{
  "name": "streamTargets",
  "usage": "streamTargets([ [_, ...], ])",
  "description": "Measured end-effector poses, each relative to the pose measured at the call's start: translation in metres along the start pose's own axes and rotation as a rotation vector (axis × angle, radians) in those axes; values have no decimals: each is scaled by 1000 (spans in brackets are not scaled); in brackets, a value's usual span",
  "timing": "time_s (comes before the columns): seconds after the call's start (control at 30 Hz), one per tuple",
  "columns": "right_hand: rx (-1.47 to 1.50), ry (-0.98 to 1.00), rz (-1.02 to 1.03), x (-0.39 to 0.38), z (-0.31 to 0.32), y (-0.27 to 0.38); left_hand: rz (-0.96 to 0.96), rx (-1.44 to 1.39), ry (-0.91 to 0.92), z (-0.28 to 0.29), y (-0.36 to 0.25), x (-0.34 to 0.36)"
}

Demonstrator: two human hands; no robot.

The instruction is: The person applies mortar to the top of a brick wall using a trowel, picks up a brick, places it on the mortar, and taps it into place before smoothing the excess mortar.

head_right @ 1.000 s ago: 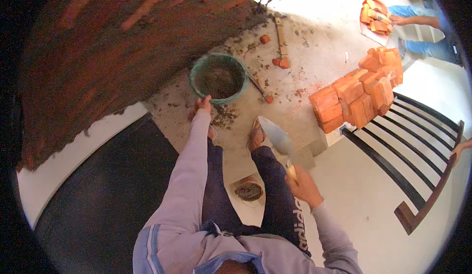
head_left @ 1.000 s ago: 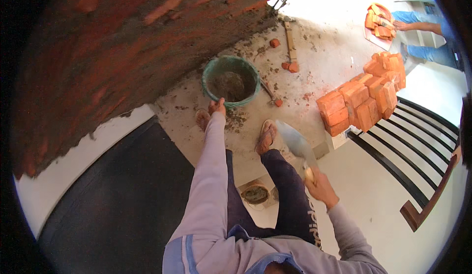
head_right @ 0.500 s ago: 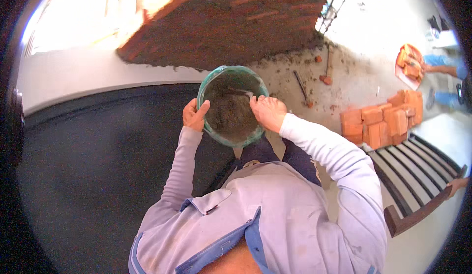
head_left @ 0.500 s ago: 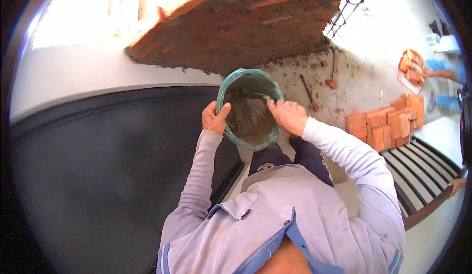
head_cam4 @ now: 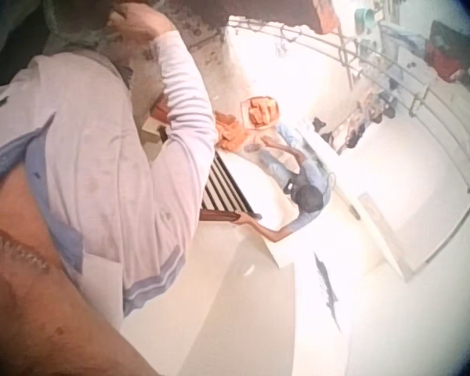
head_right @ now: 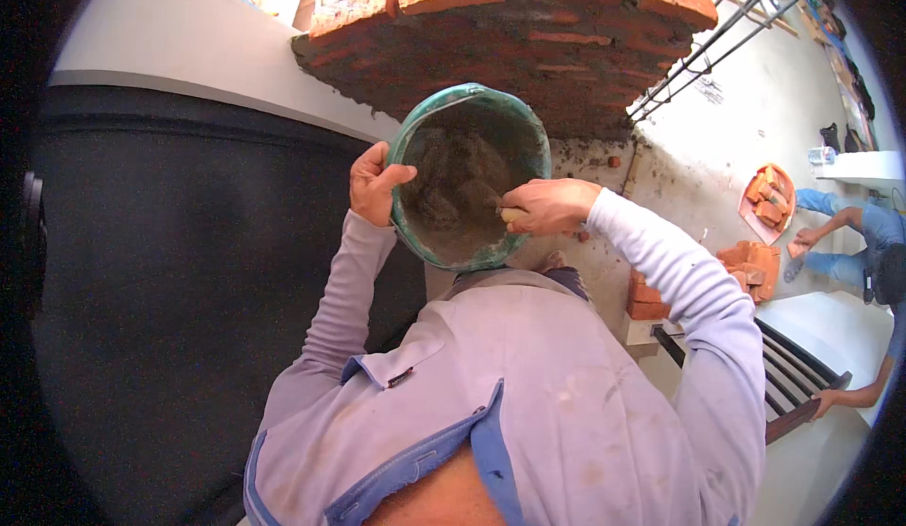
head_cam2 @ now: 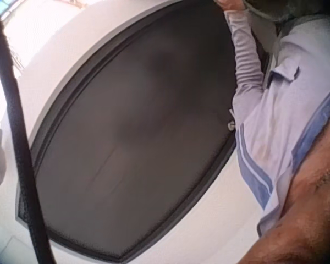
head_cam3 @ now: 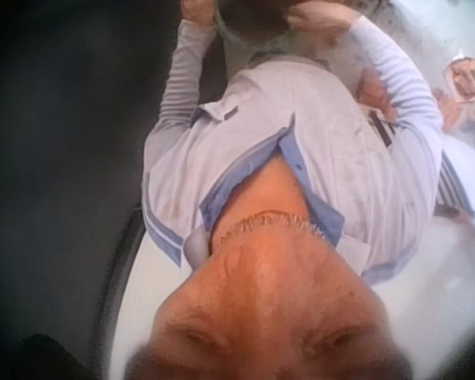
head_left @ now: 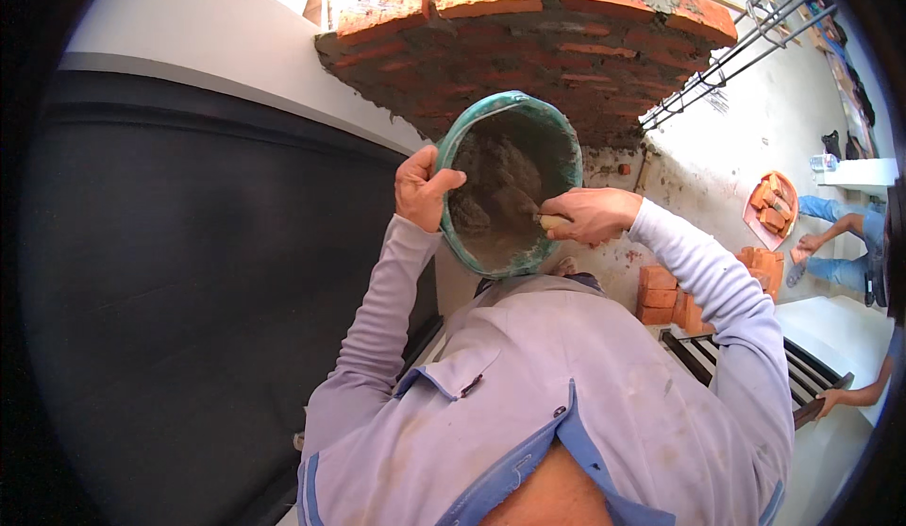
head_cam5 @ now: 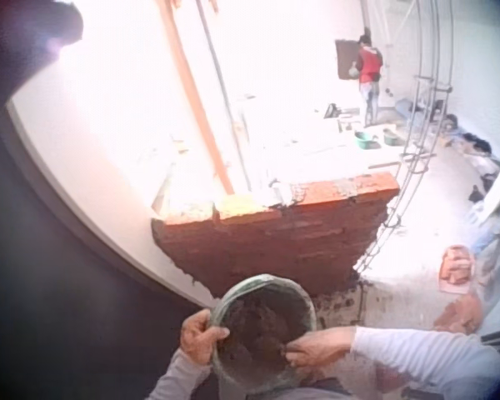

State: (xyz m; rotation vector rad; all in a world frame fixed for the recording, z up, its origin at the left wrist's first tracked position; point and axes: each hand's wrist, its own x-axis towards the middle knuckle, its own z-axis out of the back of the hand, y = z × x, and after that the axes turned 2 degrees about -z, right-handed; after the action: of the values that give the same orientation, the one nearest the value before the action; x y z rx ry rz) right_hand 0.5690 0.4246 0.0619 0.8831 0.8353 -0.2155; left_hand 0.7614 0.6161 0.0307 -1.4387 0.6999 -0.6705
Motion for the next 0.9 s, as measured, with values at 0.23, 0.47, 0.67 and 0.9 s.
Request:
streamTargets([
  [0.23, 487, 65, 50, 41, 0, -18, -79, 31, -42, 34, 11, 9],
  [0.47, 1015, 165, 140, 24, 38, -16, 37, -265, -281, 64, 22, 28],
  [0.67, 813, -244, 69, -38, 120, 28, 54, -372, -316, 89, 38, 43],
  [0.9, -510, -1144, 138, 1, 171, 48, 12, -178, -291, 92, 47, 56],
])
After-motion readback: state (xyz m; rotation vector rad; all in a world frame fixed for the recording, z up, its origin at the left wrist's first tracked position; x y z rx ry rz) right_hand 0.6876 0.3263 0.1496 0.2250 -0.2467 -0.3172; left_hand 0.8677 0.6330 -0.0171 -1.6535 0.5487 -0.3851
